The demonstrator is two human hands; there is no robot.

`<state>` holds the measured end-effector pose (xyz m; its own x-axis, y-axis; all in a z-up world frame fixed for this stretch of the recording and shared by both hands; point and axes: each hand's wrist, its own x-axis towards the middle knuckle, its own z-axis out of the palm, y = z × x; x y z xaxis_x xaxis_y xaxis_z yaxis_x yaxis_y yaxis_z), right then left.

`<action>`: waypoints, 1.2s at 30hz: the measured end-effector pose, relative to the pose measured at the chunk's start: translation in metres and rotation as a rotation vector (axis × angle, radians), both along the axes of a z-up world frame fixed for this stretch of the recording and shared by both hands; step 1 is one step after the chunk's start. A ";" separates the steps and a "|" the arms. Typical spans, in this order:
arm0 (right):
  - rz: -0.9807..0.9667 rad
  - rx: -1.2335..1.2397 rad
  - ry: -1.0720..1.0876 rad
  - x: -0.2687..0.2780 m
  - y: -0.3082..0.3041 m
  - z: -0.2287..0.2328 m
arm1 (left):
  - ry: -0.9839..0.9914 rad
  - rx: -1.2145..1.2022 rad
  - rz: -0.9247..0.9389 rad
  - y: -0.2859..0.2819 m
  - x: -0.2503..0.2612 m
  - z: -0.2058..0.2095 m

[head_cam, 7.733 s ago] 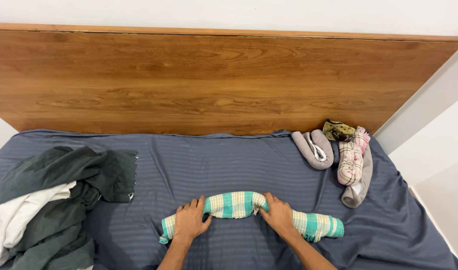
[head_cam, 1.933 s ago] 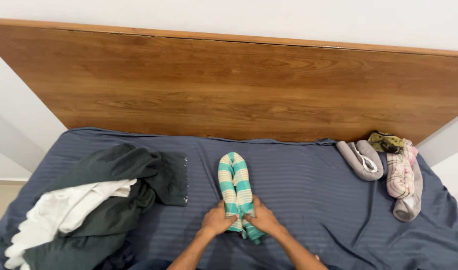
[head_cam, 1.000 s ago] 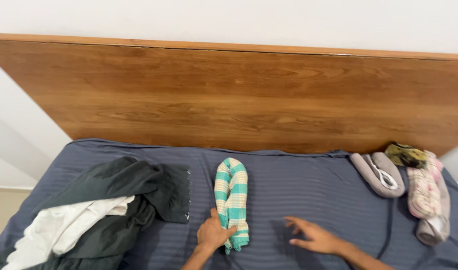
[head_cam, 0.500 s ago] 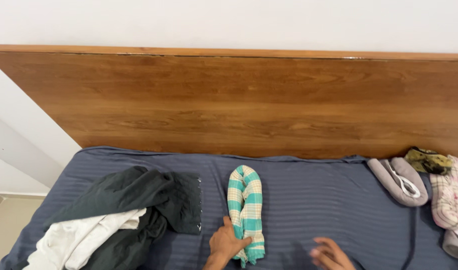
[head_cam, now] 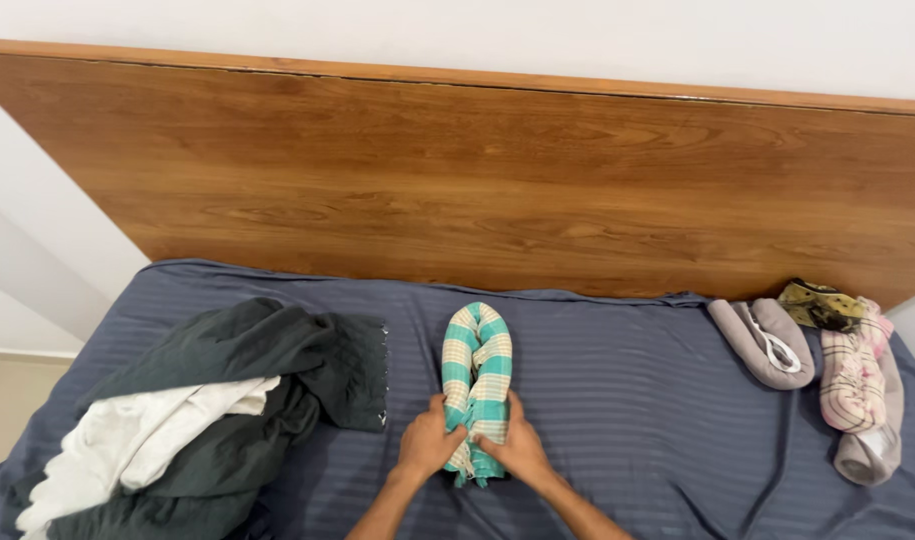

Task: The person folds a green and white checkered towel into a compact roll on a bed. They then fold a white towel with a dark border into a similar roll. The person places the folded towels on the bed.

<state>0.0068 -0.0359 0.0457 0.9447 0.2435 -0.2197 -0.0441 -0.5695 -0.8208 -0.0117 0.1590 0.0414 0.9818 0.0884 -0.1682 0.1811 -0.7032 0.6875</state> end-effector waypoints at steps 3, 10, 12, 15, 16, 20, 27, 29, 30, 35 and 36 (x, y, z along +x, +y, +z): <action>-0.046 0.046 -0.017 0.003 -0.003 -0.004 | -0.016 0.002 -0.006 -0.007 -0.002 0.000; 0.008 0.096 -0.472 -0.001 -0.011 -0.001 | -0.014 0.074 -0.095 -0.001 -0.001 0.013; -0.061 0.027 -0.320 0.004 -0.015 0.010 | -0.051 0.205 -0.075 0.007 0.002 0.020; -0.062 -0.117 -0.278 0.006 -0.019 0.024 | -0.054 0.254 -0.084 0.007 0.000 0.022; -0.007 -0.188 -0.257 0.005 -0.019 0.025 | -0.046 0.245 -0.094 0.005 -0.002 0.021; 0.080 -0.254 -0.290 0.000 -0.015 0.015 | -0.149 0.218 -0.166 -0.004 -0.011 0.020; 0.066 0.115 -0.209 0.008 -0.014 -0.020 | -0.077 0.151 -0.196 -0.018 -0.023 0.034; 0.029 0.160 -0.037 0.006 -0.012 -0.022 | -0.072 0.180 -0.196 -0.024 -0.024 0.035; 0.041 0.180 0.005 0.006 -0.012 -0.021 | -0.057 0.198 -0.186 -0.027 -0.024 0.036; 0.312 0.409 0.089 0.016 -0.022 0.001 | -0.028 0.174 -0.145 -0.022 -0.016 0.031; 0.326 0.227 0.027 0.019 -0.025 0.006 | -0.049 0.180 -0.138 -0.018 -0.012 0.029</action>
